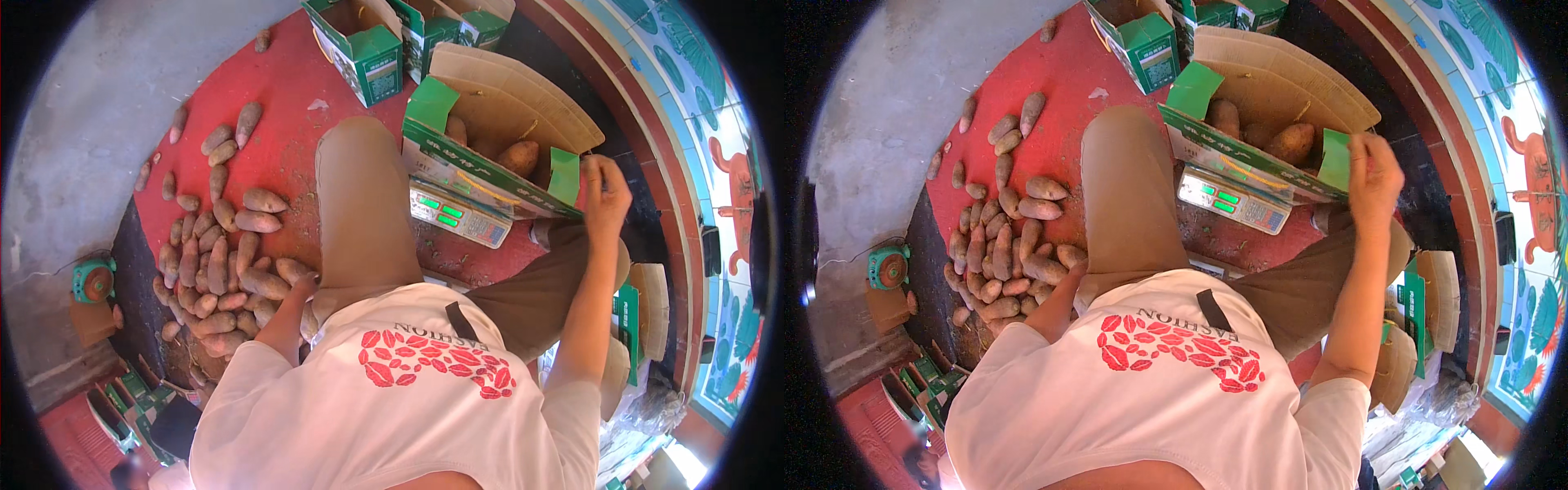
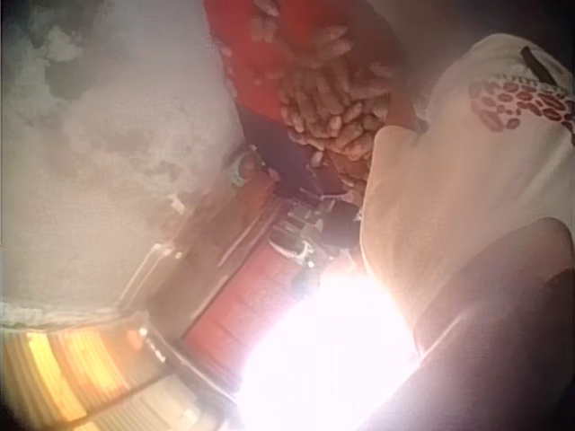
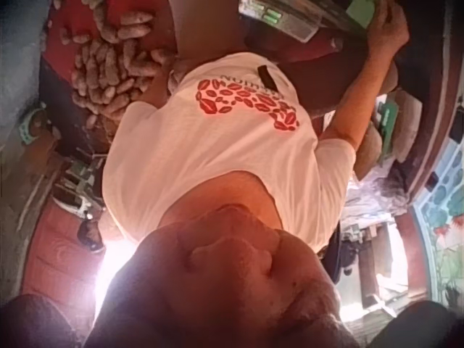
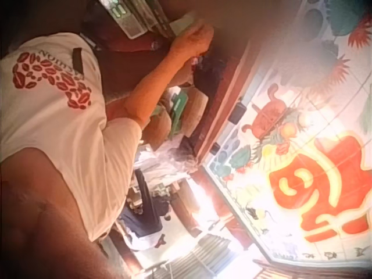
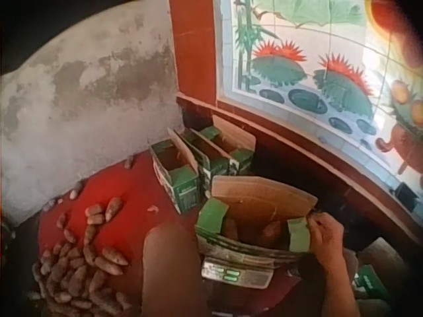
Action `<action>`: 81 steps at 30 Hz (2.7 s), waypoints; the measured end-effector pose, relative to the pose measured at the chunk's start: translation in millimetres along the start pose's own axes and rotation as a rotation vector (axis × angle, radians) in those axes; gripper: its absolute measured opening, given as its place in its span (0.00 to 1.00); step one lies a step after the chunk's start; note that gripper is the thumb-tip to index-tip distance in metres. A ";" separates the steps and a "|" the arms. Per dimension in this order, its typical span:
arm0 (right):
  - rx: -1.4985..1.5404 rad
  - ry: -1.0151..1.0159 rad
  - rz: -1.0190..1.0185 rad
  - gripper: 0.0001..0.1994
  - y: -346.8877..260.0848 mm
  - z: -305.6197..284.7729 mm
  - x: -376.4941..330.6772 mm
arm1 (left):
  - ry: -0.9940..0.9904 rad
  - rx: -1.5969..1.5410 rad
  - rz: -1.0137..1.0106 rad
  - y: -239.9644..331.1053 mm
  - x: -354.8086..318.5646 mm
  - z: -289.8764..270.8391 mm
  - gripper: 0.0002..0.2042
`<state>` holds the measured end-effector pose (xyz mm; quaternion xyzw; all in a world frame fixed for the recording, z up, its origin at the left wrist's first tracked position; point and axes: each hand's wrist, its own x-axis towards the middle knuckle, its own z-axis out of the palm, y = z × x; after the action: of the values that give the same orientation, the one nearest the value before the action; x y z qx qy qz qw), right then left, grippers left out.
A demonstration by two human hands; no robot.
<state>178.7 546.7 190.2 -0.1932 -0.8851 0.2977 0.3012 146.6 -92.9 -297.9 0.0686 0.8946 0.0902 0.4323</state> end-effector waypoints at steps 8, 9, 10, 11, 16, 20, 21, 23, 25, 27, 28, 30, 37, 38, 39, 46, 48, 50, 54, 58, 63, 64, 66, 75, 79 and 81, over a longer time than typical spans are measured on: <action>-0.171 0.116 0.018 0.06 52.9 -67.3 8.6 | -0.055 -0.035 0.106 -2.9 9.7 45.6 0.20; -0.213 0.124 0.042 0.07 61.1 -70.4 7.4 | -0.058 -0.030 0.118 -1.8 10.1 47.6 0.20; -0.220 0.118 0.039 0.07 67.4 -72.6 4.7 | -0.064 -0.028 0.135 -0.8 11.0 53.4 0.19; -0.292 0.106 0.070 0.08 73.8 -73.7 1.2 | -0.070 -0.026 0.151 -3.1 7.1 59.7 0.19; -0.526 -0.005 0.028 0.09 89.4 -71.0 -9.7 | -0.083 -0.006 0.203 2.3 -5.7 84.2 0.19; -0.537 -0.052 0.091 0.09 96.0 -72.6 -9.5 | -0.078 -0.003 0.204 14.7 2.0 85.0 0.18; -0.550 -0.075 0.095 0.09 97.0 -73.2 -7.3 | -0.076 -0.017 0.197 25.8 7.8 92.7 0.18; -0.584 -0.100 0.102 0.09 94.8 -80.9 -7.9 | -0.062 -0.028 0.192 29.6 0.6 98.9 0.17; -0.656 -0.105 -0.027 0.10 103.4 -81.1 -7.0 | -0.051 -0.032 0.167 42.6 6.6 96.1 0.17; -0.583 -0.139 0.022 0.10 103.8 -73.3 -6.2 | -0.047 -0.030 0.147 40.2 -6.4 103.8 0.17; -0.528 -0.152 0.082 0.10 104.6 -70.1 -5.1 | -0.041 -0.036 0.125 45.2 -13.8 95.8 0.17; -0.557 -0.180 0.064 0.10 104.1 -66.0 -2.1 | 0.062 0.420 0.224 77.2 -33.6 70.5 0.16; -0.618 -0.210 0.012 0.09 105.2 -69.5 -2.9 | -0.202 0.351 0.227 129.4 -107.0 -49.6 0.20; -0.628 -0.210 0.026 0.09 104.4 -69.2 -3.1 | -0.077 0.207 0.070 142.4 -111.2 -58.0 0.19; -0.632 -0.205 0.033 0.09 102.6 -72.8 -4.8 | 0.048 0.068 -0.080 152.9 -115.6 -70.1 0.18; -0.652 -0.210 -0.037 0.10 99.2 -65.1 0.5 | 0.344 0.093 -0.124 143.4 -102.4 -103.9 0.18; -0.661 -0.211 -0.041 0.11 97.9 -65.2 0.3 | 0.384 0.235 -0.200 143.3 -101.3 -121.2 0.21; -0.637 -0.219 0.027 0.08 91.3 -64.7 -0.9 | 0.433 0.253 -0.210 141.6 -99.2 -130.4 0.24; -0.651 -0.215 0.006 0.08 98.0 -67.6 -1.4 | 0.495 0.219 -0.201 145.6 -91.2 -150.7 0.31; -0.646 -0.232 0.033 0.08 94.0 -64.7 -0.7 | 0.551 0.087 -0.047 159.8 -61.0 -166.2 0.35; -0.649 -0.239 0.051 0.07 100.6 -68.5 -2.3 | 0.417 0.372 0.103 217.5 -25.9 -191.1 0.34; -0.626 -0.250 0.047 0.07 100.7 -70.5 -3.9 | 0.416 0.368 0.108 225.1 -18.9 -190.3 0.34; -0.615 -0.258 0.045 0.07 99.5 -75.8 -5.8 | 0.323 0.654 0.236 237.0 -2.8 -185.2 0.29; -0.600 -0.260 0.045 0.07 99.4 -85.3 -15.2 | 0.129 0.850 0.252 294.1 -23.6 -202.6 0.33; -0.519 -0.301 0.018 0.06 90.9 -48.8 1.9 | 0.207 0.713 0.059 208.2 36.2 -162.3 0.37; -0.561 -0.273 0.086 0.06 90.2 -68.3 -6.8 | 0.141 0.207 -0.136 254.0 6.5 -220.6 0.38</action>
<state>242.7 638.6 173.1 -0.2644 -0.9559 0.0777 0.1016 -19.3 133.4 -112.2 0.0455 0.9299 -0.0275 0.3640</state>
